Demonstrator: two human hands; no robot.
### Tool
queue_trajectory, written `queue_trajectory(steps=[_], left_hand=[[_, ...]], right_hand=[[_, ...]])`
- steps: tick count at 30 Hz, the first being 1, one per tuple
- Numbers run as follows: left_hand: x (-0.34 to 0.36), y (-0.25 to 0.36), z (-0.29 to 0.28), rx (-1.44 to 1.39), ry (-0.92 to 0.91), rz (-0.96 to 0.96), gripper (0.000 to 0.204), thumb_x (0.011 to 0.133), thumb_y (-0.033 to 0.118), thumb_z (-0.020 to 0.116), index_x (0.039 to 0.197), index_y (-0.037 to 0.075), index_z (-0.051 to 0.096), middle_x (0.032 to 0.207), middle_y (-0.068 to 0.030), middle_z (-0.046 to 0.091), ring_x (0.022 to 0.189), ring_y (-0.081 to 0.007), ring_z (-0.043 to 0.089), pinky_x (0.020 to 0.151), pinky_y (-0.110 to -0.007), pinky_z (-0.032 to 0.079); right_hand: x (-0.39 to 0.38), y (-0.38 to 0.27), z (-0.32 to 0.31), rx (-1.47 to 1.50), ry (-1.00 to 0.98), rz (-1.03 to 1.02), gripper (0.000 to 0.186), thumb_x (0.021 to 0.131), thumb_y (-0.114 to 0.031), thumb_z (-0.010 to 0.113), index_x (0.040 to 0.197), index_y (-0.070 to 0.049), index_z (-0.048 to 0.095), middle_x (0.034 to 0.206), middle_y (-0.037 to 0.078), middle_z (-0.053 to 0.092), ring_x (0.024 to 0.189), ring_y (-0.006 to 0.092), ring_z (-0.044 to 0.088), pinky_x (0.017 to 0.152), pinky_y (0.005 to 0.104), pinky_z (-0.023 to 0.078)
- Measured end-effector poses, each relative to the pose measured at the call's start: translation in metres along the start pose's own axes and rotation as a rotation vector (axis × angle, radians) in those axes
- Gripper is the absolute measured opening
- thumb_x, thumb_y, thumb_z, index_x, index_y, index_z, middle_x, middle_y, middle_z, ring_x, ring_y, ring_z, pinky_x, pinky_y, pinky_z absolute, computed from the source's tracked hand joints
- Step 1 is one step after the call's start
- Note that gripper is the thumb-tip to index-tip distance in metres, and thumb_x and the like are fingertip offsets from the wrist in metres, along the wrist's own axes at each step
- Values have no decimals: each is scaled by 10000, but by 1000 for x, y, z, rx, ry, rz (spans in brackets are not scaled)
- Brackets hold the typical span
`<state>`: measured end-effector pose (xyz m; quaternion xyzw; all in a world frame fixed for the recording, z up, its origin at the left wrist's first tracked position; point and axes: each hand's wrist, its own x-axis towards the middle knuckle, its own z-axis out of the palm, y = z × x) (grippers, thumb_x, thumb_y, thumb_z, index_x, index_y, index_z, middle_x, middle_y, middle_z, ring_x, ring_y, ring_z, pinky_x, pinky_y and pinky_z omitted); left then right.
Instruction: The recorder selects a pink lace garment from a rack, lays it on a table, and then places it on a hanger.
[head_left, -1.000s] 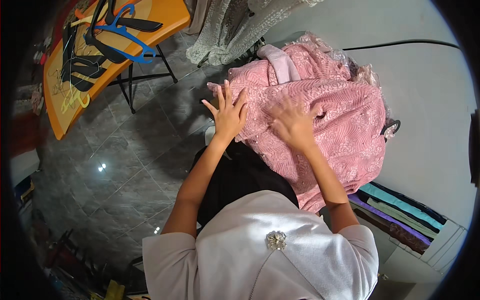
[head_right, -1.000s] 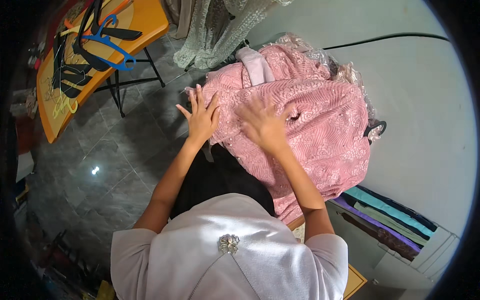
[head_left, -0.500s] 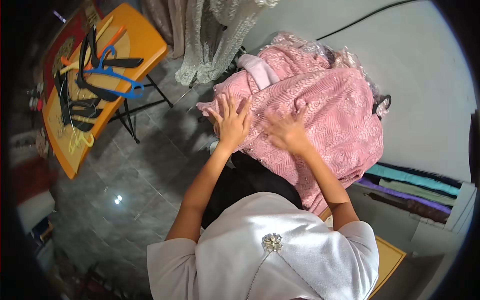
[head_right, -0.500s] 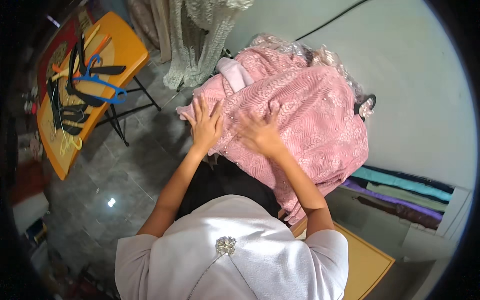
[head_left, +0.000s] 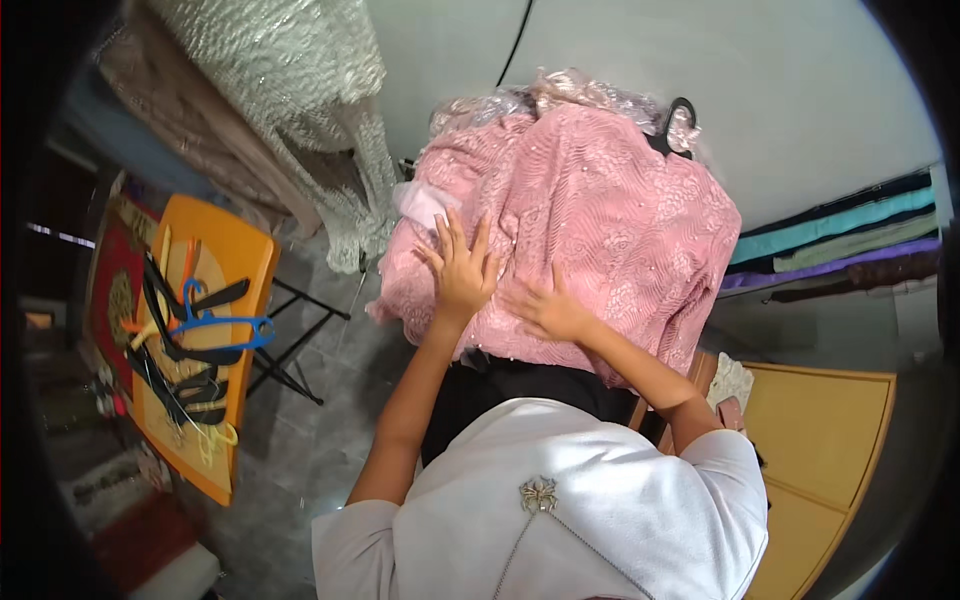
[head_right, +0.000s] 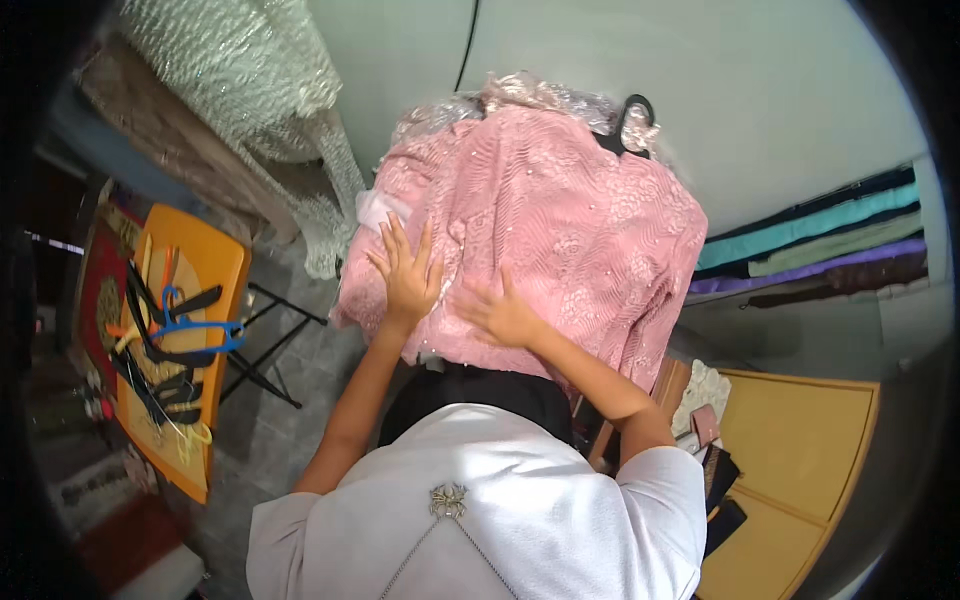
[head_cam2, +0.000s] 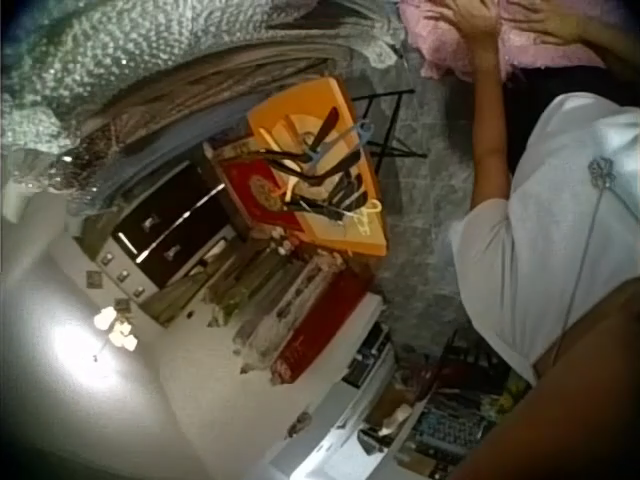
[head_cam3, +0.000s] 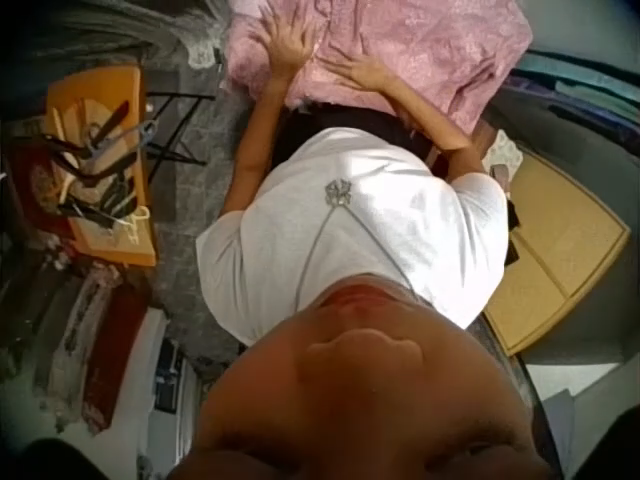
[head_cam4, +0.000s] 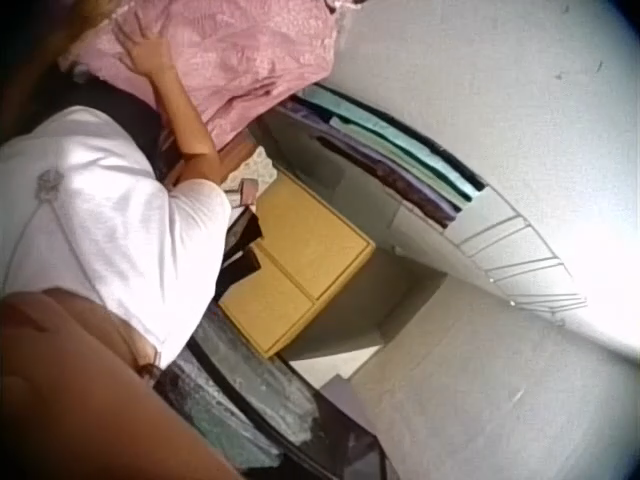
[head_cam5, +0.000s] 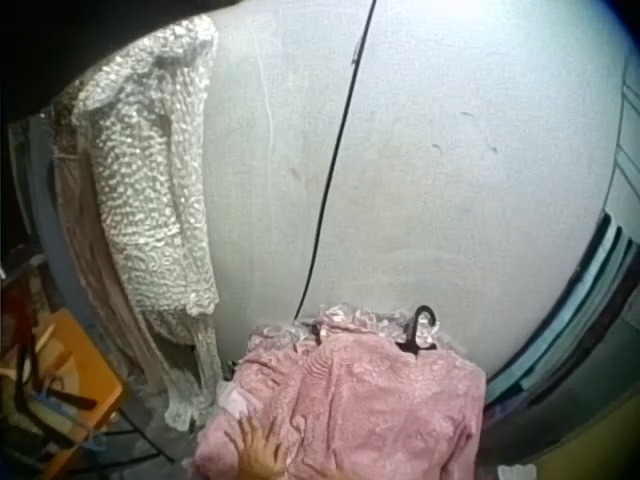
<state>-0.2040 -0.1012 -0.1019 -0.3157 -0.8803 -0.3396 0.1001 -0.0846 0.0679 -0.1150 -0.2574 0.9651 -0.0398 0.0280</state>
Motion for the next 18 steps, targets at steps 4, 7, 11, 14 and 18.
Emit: queue_trajectory(steps=[4, 7, 11, 14, 18], left_hand=[[35, 12, -1, 19, 33, 76, 566, 863, 348, 472, 1387, 188, 329, 1442, -288, 98, 1327, -478, 74, 937, -715, -22], [61, 28, 1, 13, 59, 135, 570, 860, 320, 493, 1389, 195, 324, 1450, -274, 94, 1329, -475, 68, 924, -726, -31], [89, 68, 12, 6, -25, 292, 553, 867, 303, 491, 1386, 203, 330, 1483, -194, 66, 1336, -465, 48, 913, -735, -43], [112, 91, 28, 77, -85, 394, 535, 861, 326, 491, 1367, 212, 361, 1483, -151, 130, 1348, -417, 87, 898, -750, -48], [143, 96, 36, 186, -41, 503, 500, 863, 346, 482, 1345, 242, 398, 1490, -69, 160, 1363, -331, 131, 900, -751, -53]], right_hand=[[-31, 33, -13, -162, 164, 149, 475, 820, -422, 529, 1280, -329, 457, 1446, -25, 287, 1351, 279, 195, 965, 722, -14], [-65, 95, -55, -364, 285, 680, 452, 866, -392, 483, 1309, -317, 431, 1469, -18, 232, 1356, 349, 145, 938, 733, -31], [-86, 124, -87, -194, 880, 1163, 559, 872, -386, 465, 1376, -178, 342, 1444, 278, 121, 1324, 485, 72, 968, 680, -42], [-68, 114, -87, -111, 737, 1086, 579, 871, -412, 452, 1382, -166, 329, 1453, 274, 83, 1324, 490, 47, 1000, 644, -40], [-55, 105, -78, -35, 410, 684, 438, 865, -394, 488, 1298, -344, 446, 1478, 73, 198, 1340, 394, 155, 998, 669, -38]])
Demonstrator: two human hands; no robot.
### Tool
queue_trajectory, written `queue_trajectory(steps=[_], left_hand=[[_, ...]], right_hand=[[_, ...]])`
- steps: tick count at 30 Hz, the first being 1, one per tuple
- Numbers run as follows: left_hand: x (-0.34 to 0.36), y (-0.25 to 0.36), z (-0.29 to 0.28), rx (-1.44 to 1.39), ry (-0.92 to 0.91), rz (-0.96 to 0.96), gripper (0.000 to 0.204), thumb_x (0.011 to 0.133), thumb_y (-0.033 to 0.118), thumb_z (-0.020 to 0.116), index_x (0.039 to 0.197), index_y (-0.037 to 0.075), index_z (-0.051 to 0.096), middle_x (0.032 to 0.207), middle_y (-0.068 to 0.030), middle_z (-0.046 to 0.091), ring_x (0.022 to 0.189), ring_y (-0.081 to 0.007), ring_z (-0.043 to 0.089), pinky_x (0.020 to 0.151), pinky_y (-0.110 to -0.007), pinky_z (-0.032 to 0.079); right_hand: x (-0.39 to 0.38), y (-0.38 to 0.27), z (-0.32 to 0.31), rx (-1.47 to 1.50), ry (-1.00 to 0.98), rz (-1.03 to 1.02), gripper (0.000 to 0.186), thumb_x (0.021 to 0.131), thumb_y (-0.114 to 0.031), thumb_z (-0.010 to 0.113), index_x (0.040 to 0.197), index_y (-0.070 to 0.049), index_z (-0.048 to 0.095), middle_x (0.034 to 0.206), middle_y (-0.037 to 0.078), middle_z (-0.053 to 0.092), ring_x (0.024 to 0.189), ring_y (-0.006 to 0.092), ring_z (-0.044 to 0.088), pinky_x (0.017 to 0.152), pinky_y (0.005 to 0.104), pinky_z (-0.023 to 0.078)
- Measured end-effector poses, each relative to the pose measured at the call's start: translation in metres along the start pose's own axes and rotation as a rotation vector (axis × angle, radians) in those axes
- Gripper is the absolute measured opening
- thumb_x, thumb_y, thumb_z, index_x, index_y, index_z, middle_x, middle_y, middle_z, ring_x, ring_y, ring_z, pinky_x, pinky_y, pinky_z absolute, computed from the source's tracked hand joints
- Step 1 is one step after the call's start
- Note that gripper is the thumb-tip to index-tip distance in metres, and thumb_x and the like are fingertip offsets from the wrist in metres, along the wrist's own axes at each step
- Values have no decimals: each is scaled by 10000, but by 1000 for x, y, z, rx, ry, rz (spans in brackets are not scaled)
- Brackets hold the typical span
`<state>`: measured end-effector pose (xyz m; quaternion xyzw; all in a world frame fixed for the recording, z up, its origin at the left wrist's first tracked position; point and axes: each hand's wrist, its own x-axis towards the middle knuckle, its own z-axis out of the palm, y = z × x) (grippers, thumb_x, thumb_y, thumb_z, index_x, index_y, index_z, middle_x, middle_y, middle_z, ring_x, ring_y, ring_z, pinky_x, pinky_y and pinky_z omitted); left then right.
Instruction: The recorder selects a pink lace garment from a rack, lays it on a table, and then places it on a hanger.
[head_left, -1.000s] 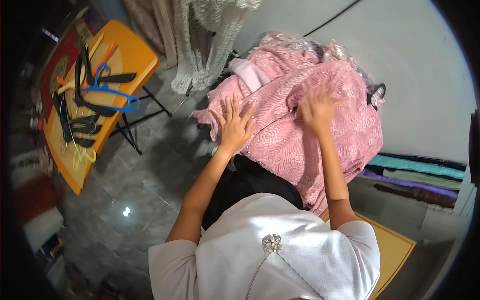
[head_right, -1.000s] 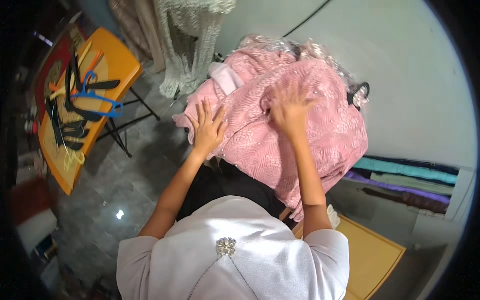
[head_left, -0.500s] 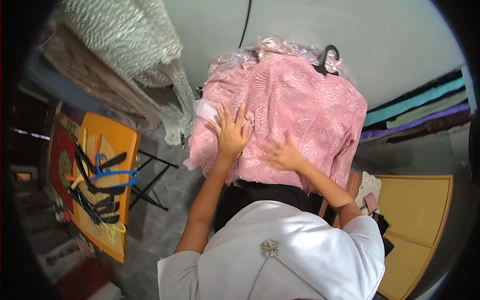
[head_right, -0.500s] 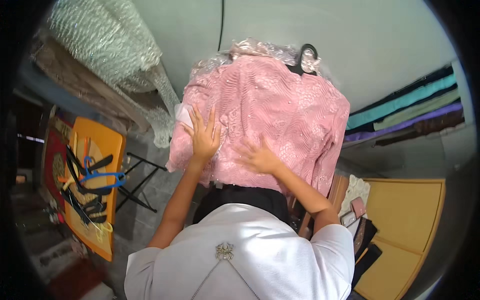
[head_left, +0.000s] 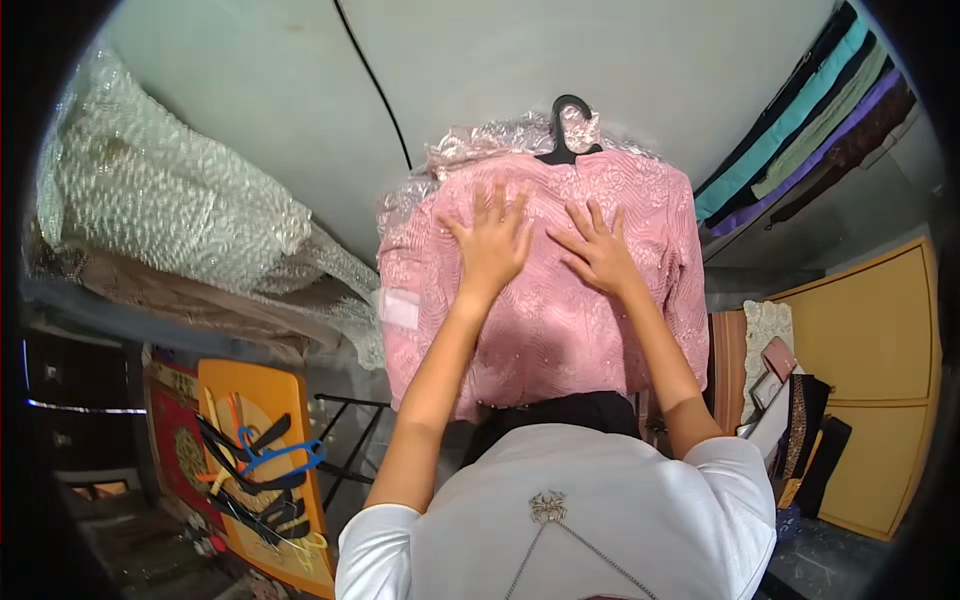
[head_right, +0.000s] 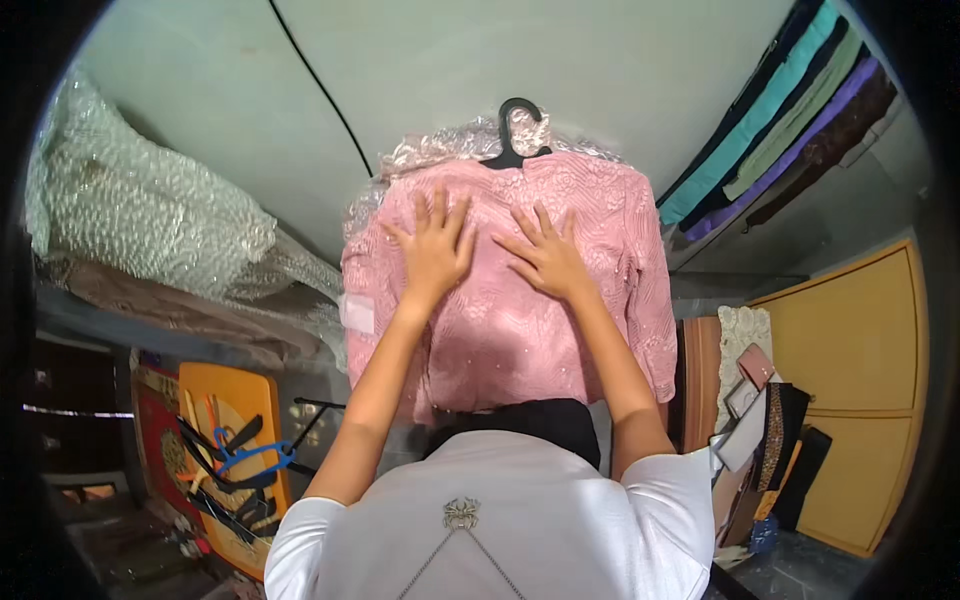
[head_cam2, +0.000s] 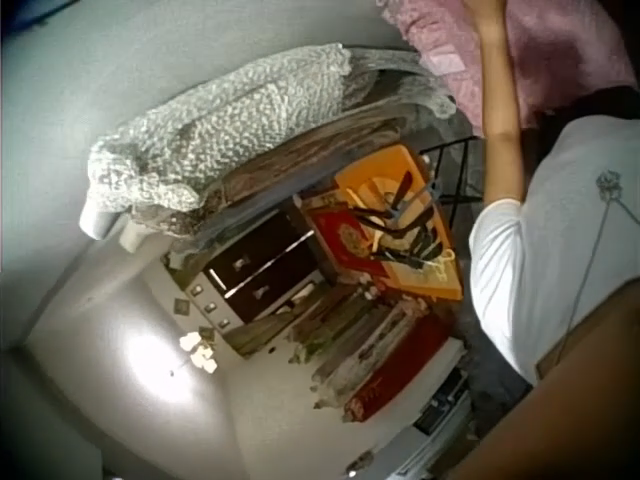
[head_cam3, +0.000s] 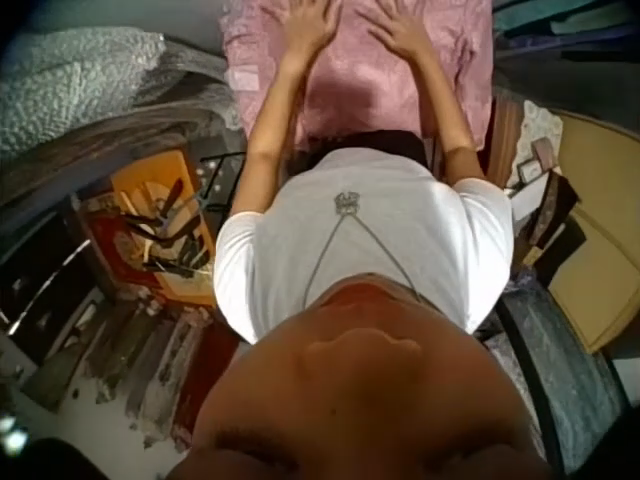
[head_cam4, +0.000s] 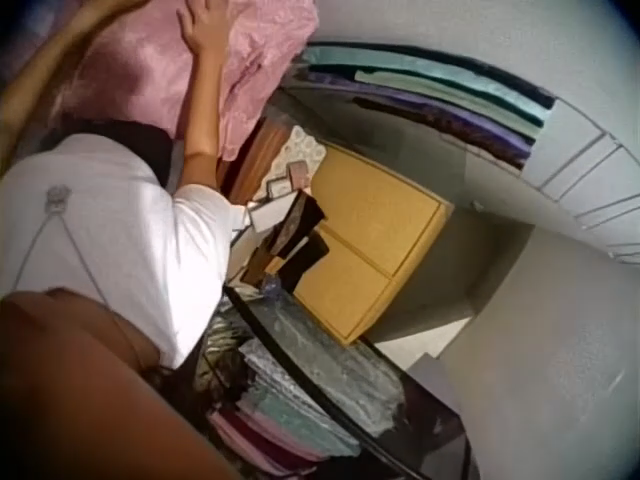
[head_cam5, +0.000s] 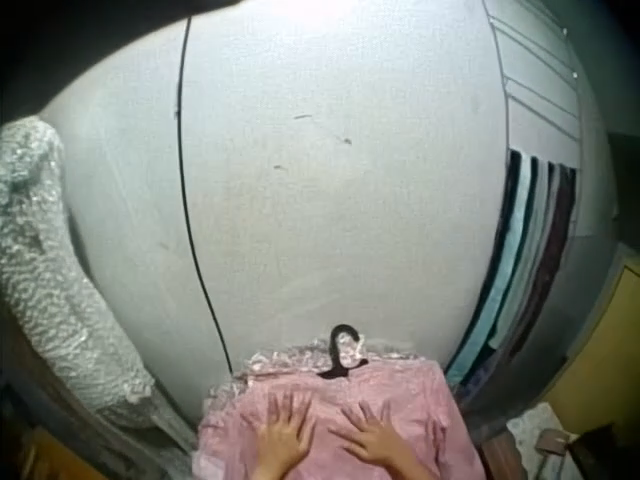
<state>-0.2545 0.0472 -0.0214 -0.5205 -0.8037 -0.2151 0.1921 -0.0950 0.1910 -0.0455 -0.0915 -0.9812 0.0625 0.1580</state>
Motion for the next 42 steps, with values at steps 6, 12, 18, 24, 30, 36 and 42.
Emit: queue_trajectory(steps=[6, 12, 18, 24, 30, 36, 42], left_hand=[[34, -33, -1, 78, 161, -131, 525, 866, 380, 495, 1355, 219, 395, 1490, -141, 110, 1362, -400, 28, 881, -746, -103], [84, 1, -4, 82, 82, 64, 412, 828, 413, 564, 1208, 257, 556, 1452, -111, 258, 1354, -387, 127, 883, -765, -52], [72, -13, 14, -25, 140, 161, 209, 805, 305, 619, 996, 226, 653, 1381, -18, 399, 1301, -366, 284, 904, -761, -22], [63, -10, 11, -268, 202, 251, 77, 789, 210, 635, 861, 189, 652, 1359, -7, 431, 1327, -346, 247, 967, -719, 3], [40, -22, 16, -115, 283, 468, 123, 776, 225, 652, 897, 238, 665, 1384, 8, 399, 1378, -282, 107, 974, -725, 10], [53, -19, 14, -246, 276, 423, 89, 778, 216, 649, 865, 198, 652, 1422, -44, 332, 1374, -337, 63, 963, -733, 10], [55, -13, 12, 103, 156, -11, 449, 809, 390, 599, 1222, 226, 534, 1488, -135, 134, 1371, -373, -22, 871, -751, -109]], right_hand=[[-13, 70, -3, -110, 418, 736, 444, 897, -363, 451, 1326, -253, 432, 1480, 174, 122, 1318, 494, 63, 972, 686, -19], [52, 53, -23, -88, 529, 431, 369, 867, -326, 529, 1233, -271, 531, 1470, 122, 204, 1333, 459, 98, 959, 710, 25], [66, 49, -18, 14, 505, 399, 272, 829, -285, 584, 1096, -260, 629, 1445, 103, 272, 1333, 452, 116, 957, 716, 16], [53, 55, -17, 127, 618, 282, 77, 778, -193, 643, 853, -182, 655, 1366, 11, 403, 1331, 433, 155, 999, 670, -24], [48, 45, -22, 183, 650, 205, 101, 738, -195, 644, 831, -158, 647, 1365, 72, 397, 1342, 429, 124, 1010, 634, -82], [81, 53, -38, 199, 718, 289, 184, 774, -202, 623, 955, -191, 656, 1394, 85, 343, 1347, 428, 78, 1005, 656, -39], [121, 72, -56, -190, 561, 347, 599, 785, -39, 534, 1261, -396, 463, 1470, 96, 155, 1349, 436, 13, 930, 745, -16]])
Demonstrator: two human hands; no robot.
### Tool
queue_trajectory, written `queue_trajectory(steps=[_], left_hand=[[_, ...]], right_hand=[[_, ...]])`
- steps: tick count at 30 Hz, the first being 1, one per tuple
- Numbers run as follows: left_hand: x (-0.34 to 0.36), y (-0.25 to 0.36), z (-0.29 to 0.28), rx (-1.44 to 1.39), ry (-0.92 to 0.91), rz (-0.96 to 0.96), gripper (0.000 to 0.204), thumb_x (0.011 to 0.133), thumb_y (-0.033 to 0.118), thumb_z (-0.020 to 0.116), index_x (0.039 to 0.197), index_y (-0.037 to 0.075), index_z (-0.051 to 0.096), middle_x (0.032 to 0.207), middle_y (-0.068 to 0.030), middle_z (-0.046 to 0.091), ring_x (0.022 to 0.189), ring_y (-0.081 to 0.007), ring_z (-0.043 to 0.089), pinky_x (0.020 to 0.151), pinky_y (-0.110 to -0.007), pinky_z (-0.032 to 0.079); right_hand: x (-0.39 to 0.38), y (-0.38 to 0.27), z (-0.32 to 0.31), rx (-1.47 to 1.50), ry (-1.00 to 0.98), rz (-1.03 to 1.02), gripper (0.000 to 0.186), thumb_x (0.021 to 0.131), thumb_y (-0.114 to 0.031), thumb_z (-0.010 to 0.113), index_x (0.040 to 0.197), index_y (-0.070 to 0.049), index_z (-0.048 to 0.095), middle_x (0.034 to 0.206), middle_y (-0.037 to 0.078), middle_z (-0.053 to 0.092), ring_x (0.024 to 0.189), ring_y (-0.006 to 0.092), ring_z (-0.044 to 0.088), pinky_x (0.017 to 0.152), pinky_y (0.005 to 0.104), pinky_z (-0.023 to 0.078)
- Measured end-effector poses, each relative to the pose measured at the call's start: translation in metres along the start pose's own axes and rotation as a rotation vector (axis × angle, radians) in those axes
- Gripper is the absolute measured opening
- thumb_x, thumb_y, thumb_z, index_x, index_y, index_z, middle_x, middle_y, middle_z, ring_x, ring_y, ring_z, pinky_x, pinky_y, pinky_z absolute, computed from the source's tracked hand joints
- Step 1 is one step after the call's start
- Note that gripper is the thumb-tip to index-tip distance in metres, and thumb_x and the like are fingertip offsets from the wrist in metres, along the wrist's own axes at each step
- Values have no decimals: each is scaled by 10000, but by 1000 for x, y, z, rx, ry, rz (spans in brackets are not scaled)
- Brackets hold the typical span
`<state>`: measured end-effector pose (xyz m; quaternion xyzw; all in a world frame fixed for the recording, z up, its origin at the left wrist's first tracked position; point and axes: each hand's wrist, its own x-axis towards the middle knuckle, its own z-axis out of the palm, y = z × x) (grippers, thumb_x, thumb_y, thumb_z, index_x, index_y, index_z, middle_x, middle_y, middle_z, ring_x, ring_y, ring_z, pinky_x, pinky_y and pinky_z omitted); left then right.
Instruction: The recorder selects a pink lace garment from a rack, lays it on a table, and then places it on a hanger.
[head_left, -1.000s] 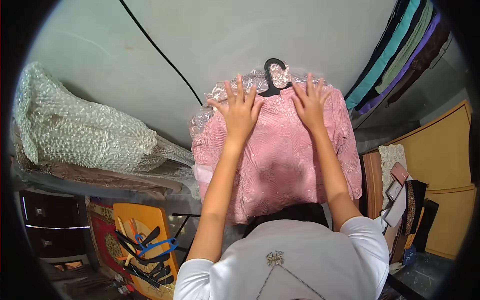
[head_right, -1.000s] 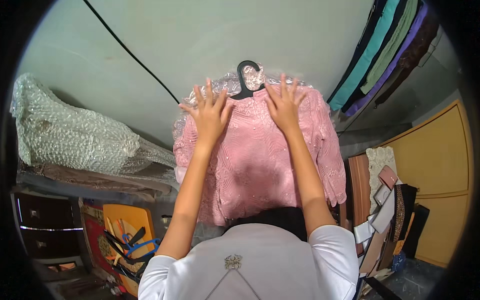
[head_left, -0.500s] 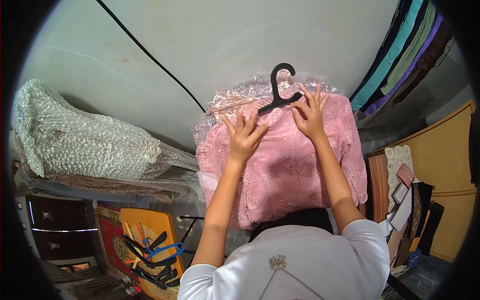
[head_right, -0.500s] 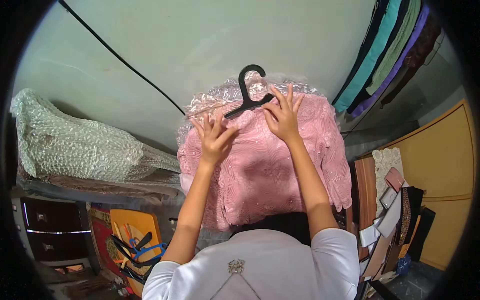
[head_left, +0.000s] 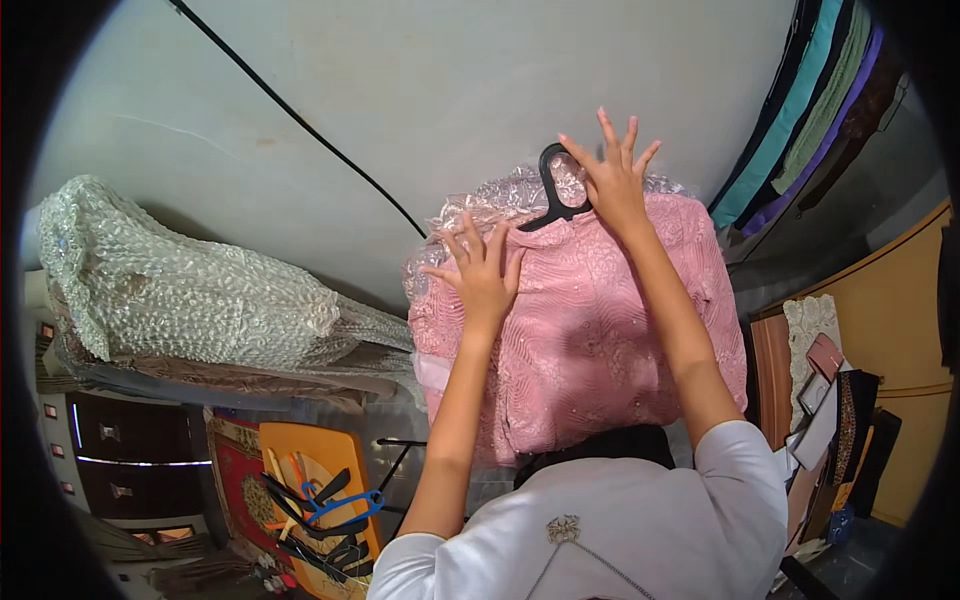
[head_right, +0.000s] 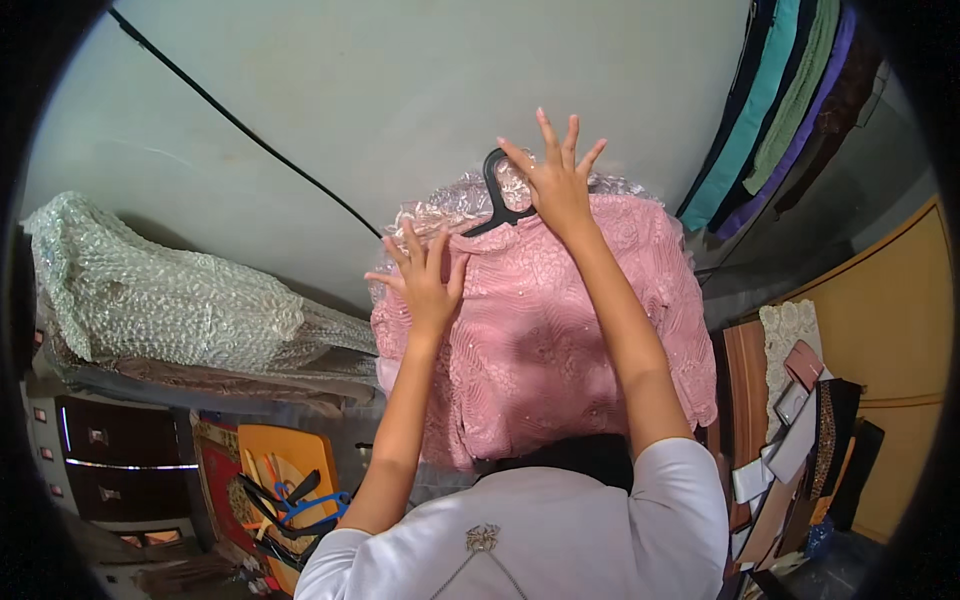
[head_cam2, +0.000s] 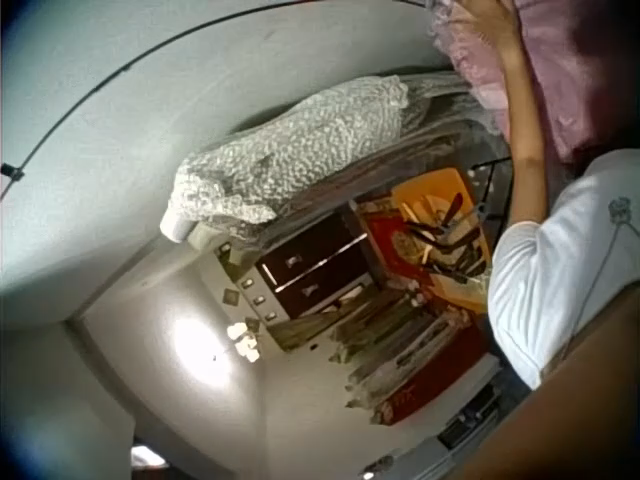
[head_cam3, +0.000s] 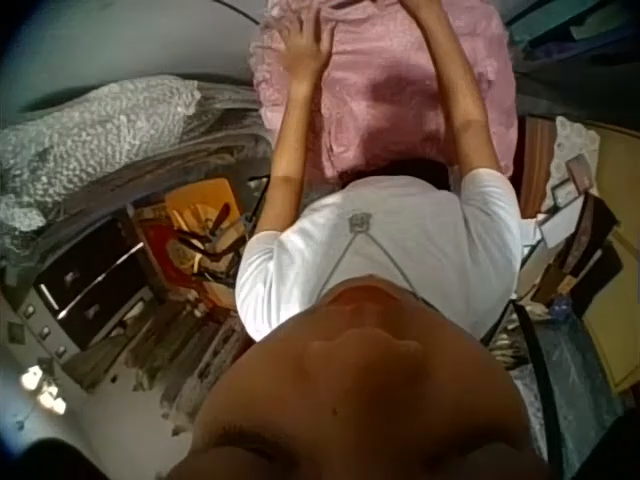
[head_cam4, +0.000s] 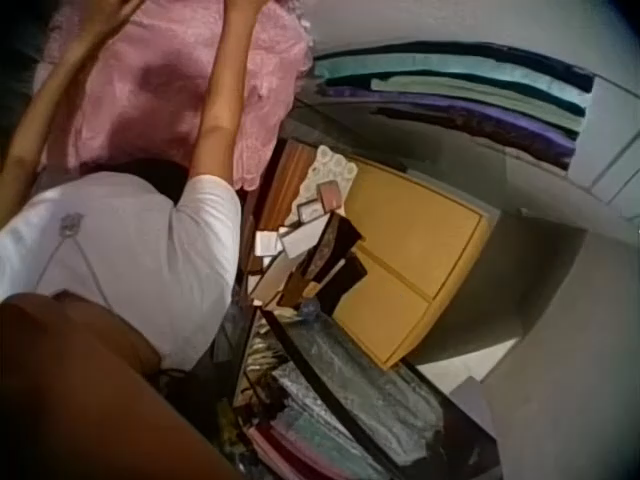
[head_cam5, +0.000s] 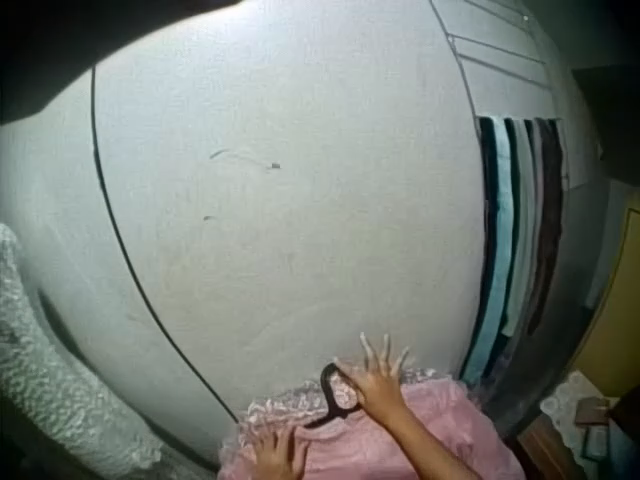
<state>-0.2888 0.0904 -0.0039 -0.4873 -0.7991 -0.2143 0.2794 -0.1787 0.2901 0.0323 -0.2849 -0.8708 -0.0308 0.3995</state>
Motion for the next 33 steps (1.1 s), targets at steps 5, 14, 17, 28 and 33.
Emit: queue_trajectory(steps=[5, 14, 17, 28, 33], left_hand=[[-2, -16, -16, 3, -94, -135, 400, 786, 397, 621, 1036, 89, 567, 1468, -152, 198, 1353, -429, 50, 834, -778, -99], [-25, 5, -90, 37, -35, -78, 228, 748, 355, 670, 736, 129, 639, 1384, -31, 403, 1324, -396, 224, 840, -760, -141], [-47, 23, -110, -96, -47, -110, 189, 738, 289, 672, 696, 111, 624, 1387, -17, 399, 1323, -396, 227, 841, -762, -140], [-183, 59, -180, -264, 13, -49, 136, 739, 211, 640, 675, 102, 590, 1376, -26, 412, 1328, -374, 233, 882, -751, -103], [-256, 62, -216, -421, -55, 3, 157, 755, 230, 638, 789, 79, 609, 1424, -117, 319, 1328, -445, 162, 907, -749, -24]], right_hand=[[21, 5, 14, -2, 16, -158, 349, 802, -318, 593, 1147, -368, 573, 1469, 38, 190, 1363, 386, 23, 924, 751, -27], [1, -34, -63, 145, 109, 11, 322, 791, -245, 624, 1103, -324, 621, 1457, 58, 227, 1357, 415, -10, 949, 720, -53], [-40, -63, -92, 241, 160, 241, 400, 820, -275, 557, 1217, -226, 558, 1456, 127, 189, 1329, 482, -15, 949, 715, -33], [-169, -150, -178, 55, 309, 388, 751, 742, -393, 656, 1384, -169, 336, 1467, 177, 109, 1323, 495, -34, 973, 686, 6], [-226, -184, -221, 144, 255, 258, 695, 723, -160, 567, 1382, -172, 345, 1469, 156, 135, 1330, 485, -40, 979, 681, 1]])
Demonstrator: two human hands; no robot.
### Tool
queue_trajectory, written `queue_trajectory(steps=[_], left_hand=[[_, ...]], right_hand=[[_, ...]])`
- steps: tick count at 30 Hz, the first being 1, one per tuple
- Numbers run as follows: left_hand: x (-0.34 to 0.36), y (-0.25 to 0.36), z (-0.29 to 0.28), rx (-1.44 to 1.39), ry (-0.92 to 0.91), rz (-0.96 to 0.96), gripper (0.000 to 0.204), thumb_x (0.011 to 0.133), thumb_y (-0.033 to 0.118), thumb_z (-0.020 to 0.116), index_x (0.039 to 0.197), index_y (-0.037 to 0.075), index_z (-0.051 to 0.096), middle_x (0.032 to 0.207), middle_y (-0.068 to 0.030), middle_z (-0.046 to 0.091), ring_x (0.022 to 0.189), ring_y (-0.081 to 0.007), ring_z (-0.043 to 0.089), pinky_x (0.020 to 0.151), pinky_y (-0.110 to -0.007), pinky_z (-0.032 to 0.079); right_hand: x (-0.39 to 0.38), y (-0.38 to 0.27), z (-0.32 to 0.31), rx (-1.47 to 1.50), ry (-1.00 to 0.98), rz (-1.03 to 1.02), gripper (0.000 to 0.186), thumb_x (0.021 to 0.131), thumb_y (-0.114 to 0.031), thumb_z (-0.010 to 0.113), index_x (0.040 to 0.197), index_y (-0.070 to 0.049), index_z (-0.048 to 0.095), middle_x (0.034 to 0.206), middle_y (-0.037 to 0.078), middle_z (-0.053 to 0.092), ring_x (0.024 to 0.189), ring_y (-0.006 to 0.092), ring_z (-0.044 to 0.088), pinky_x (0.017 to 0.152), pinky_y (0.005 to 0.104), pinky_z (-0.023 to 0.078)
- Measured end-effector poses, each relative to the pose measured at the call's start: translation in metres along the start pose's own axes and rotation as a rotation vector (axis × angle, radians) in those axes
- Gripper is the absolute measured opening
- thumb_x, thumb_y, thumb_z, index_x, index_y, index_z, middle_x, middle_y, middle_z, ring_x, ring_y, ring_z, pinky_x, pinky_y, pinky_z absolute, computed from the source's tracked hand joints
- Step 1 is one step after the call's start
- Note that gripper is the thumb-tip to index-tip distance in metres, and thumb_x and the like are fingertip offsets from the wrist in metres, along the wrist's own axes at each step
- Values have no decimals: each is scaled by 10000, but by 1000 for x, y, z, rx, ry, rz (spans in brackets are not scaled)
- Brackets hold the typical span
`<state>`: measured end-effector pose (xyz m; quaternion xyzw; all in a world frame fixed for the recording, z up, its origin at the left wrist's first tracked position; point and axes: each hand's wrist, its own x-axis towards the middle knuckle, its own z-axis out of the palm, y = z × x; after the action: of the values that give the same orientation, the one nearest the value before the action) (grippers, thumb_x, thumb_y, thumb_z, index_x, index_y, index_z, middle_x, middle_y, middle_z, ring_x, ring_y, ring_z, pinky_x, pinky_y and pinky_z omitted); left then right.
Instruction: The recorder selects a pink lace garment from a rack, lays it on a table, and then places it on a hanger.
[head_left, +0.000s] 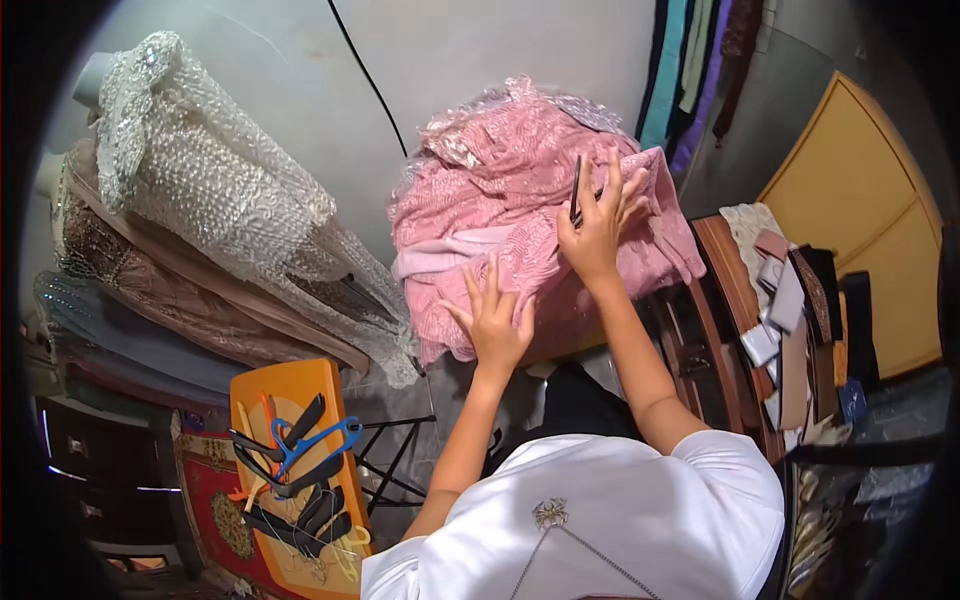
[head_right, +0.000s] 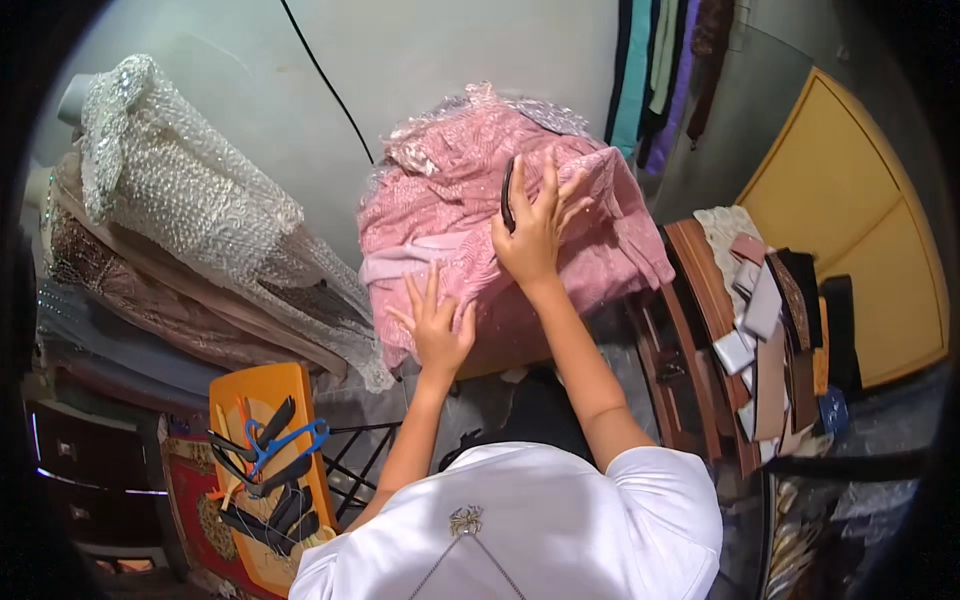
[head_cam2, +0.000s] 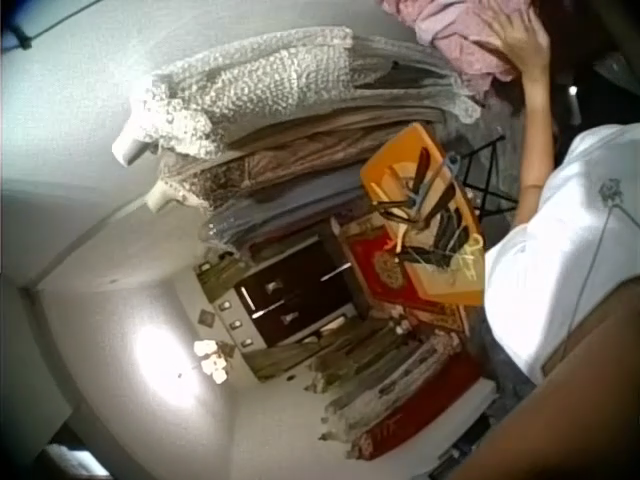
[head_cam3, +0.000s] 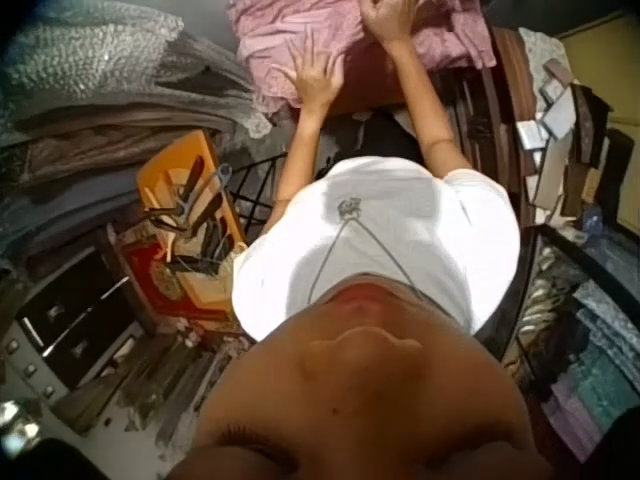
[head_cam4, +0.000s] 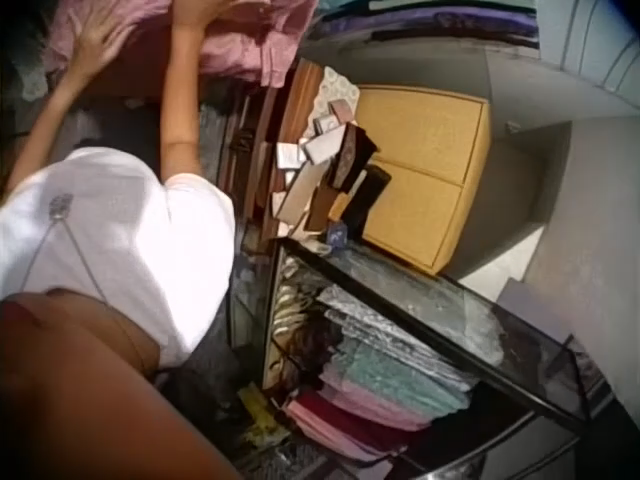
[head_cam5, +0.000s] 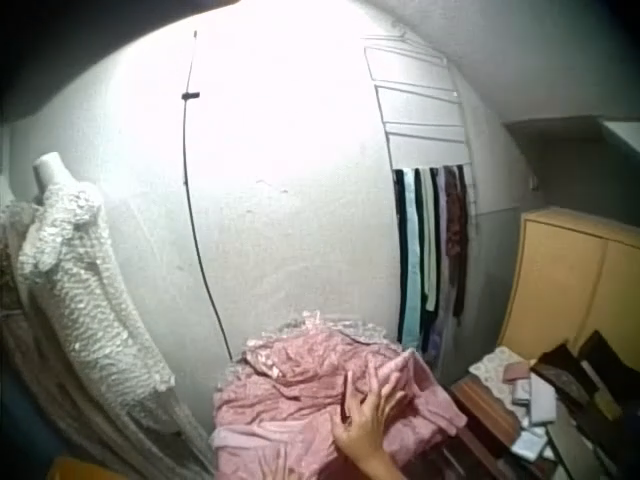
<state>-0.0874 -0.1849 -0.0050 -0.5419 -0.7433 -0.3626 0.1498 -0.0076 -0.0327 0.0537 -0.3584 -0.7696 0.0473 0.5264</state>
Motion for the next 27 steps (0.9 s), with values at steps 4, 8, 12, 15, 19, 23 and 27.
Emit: queue_trajectory(steps=[4, 8, 12, 15, 19, 23, 27], left_hand=[[-46, 27, -17, -319, -254, 69, 331, 749, 329, 655, 954, 77, 594, 1464, -161, 202, 1333, -471, 79, 909, -750, 45], [-65, 48, -27, -450, -362, 183, 468, 766, 439, 595, 1129, 144, 571, 1487, -166, 115, 1353, -437, 21, 941, -704, -67], [-63, 55, -16, -246, -138, 86, 507, 815, 256, 604, 1292, 179, 453, 1464, -232, 116, 1342, -450, 72, 969, -690, 20], [-54, 57, -14, -197, -27, 91, 524, 813, 226, 599, 1310, 241, 434, 1465, -246, 75, 1328, -487, 60, 924, -734, 61], [-37, 63, -13, -80, -25, 194, 539, 805, 347, 619, 1308, 335, 428, 1472, -226, 74, 1344, -453, 35, 934, -731, 59], [-32, 77, -11, 21, 1, 386, 549, 765, 448, 605, 1286, 374, 451, 1490, -153, 86, 1372, -365, 18, 940, -732, 24], [-46, 97, -5, 29, -60, 524, 361, 739, 400, 635, 1067, 261, 575, 1479, -66, 194, 1373, -338, 80, 935, -747, 16]], right_hand=[[-23, -4, -53, -15, -81, -78, 695, 710, -84, 564, 1368, -179, 363, 1460, 128, 168, 1332, 478, -11, 990, 668, -45], [-33, -3, -109, 122, -144, -117, 705, 671, 37, 488, 1312, -257, 461, 1470, 93, 172, 1348, 442, -54, 1002, 640, -66], [-38, 5, -164, 268, -372, -98, 663, 685, 48, 438, 1261, -269, 525, 1489, 59, 153, 1358, 393, -111, 1017, 596, -95], [-47, 20, -199, 275, -611, -178, 588, 702, -3, 470, 1243, -219, 551, 1496, 72, 125, 1361, 378, -120, 1020, 587, -104], [-65, 30, -237, 365, -727, -202, 505, 732, -67, 523, 1202, -240, 587, 1492, 73, 159, 1360, 394, -107, 1006, 602, -120], [-72, 32, -277, 371, -795, -210, 623, 670, 47, 502, 1170, -313, 599, 1491, 40, 167, 1363, 388, -88, 1013, 612, -103], [-77, 40, -311, 412, -858, -235, 646, 653, 43, 505, 1164, -339, 598, 1494, 25, 167, 1366, 393, -52, 1015, 625, -80]])
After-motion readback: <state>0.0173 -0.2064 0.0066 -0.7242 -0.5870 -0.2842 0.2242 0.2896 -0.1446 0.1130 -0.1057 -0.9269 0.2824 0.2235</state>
